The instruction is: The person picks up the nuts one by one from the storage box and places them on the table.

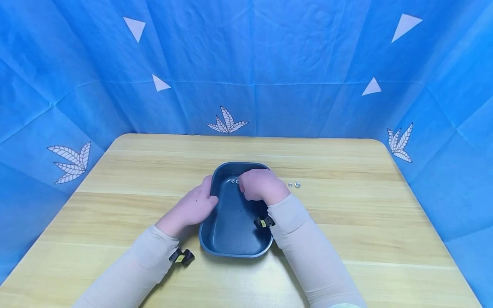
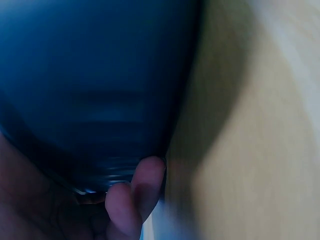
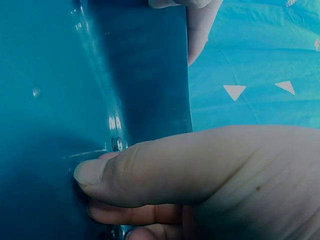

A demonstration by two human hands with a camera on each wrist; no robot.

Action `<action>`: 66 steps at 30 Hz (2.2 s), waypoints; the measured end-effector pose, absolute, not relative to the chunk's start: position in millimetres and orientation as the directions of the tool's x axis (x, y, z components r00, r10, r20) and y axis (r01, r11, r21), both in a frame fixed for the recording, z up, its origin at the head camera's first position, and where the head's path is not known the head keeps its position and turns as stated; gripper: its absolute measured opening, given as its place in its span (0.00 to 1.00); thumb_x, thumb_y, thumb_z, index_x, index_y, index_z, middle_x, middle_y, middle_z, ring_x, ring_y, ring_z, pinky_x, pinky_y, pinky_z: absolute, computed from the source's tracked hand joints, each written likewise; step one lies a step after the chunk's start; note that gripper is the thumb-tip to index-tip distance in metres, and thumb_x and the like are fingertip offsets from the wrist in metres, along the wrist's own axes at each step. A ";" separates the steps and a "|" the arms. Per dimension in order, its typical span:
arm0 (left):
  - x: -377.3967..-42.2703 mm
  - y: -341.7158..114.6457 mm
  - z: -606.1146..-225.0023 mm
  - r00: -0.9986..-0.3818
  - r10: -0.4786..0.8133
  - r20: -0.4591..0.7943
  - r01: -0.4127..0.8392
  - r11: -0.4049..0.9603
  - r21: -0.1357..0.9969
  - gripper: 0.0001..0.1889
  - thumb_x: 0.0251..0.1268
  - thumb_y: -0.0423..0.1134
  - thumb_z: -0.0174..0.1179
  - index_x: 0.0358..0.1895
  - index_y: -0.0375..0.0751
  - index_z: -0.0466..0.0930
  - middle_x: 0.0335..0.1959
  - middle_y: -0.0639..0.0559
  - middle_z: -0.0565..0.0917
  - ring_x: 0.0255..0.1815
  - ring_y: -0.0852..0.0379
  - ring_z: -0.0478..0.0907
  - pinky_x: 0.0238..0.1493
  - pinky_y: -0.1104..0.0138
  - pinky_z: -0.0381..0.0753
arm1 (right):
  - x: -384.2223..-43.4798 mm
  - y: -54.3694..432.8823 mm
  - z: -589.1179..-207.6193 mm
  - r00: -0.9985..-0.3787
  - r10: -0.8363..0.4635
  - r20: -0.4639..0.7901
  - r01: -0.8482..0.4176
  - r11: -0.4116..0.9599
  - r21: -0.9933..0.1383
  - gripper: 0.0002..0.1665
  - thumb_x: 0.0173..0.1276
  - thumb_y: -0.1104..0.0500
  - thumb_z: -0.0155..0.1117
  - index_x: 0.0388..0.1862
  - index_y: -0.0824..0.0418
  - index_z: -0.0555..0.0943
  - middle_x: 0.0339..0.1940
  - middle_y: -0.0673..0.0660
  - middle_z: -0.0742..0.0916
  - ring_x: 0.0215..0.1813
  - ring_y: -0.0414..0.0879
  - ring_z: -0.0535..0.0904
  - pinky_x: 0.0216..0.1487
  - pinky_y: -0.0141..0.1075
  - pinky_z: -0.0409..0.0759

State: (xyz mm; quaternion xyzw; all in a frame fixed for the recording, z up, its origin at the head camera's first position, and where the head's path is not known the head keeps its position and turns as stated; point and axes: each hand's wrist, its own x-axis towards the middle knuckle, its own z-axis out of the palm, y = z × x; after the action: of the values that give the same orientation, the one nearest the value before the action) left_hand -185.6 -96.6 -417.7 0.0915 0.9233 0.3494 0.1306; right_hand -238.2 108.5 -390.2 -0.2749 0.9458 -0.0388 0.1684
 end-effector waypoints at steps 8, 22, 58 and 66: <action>-185.1 -96.4 -416.2 -0.947 0.264 -0.183 0.070 0.727 0.683 0.33 0.76 0.42 0.46 0.79 0.38 0.48 0.70 0.43 0.70 0.57 0.46 0.73 0.60 0.51 0.73 | -240.0 108.1 -393.6 -0.783 -0.528 -0.329 -0.509 0.848 -0.150 0.10 0.60 0.64 0.64 0.27 0.47 0.79 0.27 0.45 0.82 0.32 0.46 0.76 0.33 0.38 0.72; -184.4 -97.0 -415.9 -0.946 0.258 -0.194 0.056 0.722 0.690 0.34 0.76 0.43 0.46 0.80 0.38 0.47 0.74 0.43 0.67 0.62 0.47 0.72 0.67 0.49 0.69 | -239.7 107.8 -392.7 -0.766 -0.528 -0.368 -0.511 0.846 -0.151 0.06 0.59 0.58 0.64 0.25 0.49 0.78 0.22 0.46 0.80 0.27 0.44 0.75 0.31 0.38 0.72; -184.9 -96.5 -414.8 -0.950 0.258 -0.177 0.076 0.741 0.667 0.33 0.75 0.43 0.47 0.78 0.38 0.50 0.70 0.42 0.71 0.59 0.46 0.74 0.63 0.50 0.72 | -227.1 117.4 -358.0 -0.785 -0.599 -0.158 -0.530 0.781 -0.329 0.08 0.59 0.60 0.64 0.25 0.51 0.75 0.23 0.48 0.78 0.29 0.46 0.74 0.31 0.39 0.71; -184.7 -96.3 -414.7 -0.951 0.257 -0.170 0.081 0.740 0.668 0.34 0.75 0.43 0.47 0.79 0.38 0.48 0.71 0.42 0.70 0.60 0.46 0.74 0.64 0.49 0.71 | -220.1 124.8 -343.4 -0.809 -0.575 -0.124 -0.511 0.791 -0.337 0.07 0.59 0.61 0.63 0.26 0.51 0.74 0.21 0.49 0.77 0.29 0.47 0.74 0.32 0.40 0.71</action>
State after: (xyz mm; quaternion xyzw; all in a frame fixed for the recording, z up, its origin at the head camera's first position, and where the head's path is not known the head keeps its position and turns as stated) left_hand -184.7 -96.3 -414.7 0.0915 0.9240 0.3490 0.1266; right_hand -220.1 124.8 -343.4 -0.2889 0.9398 -0.1455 0.1106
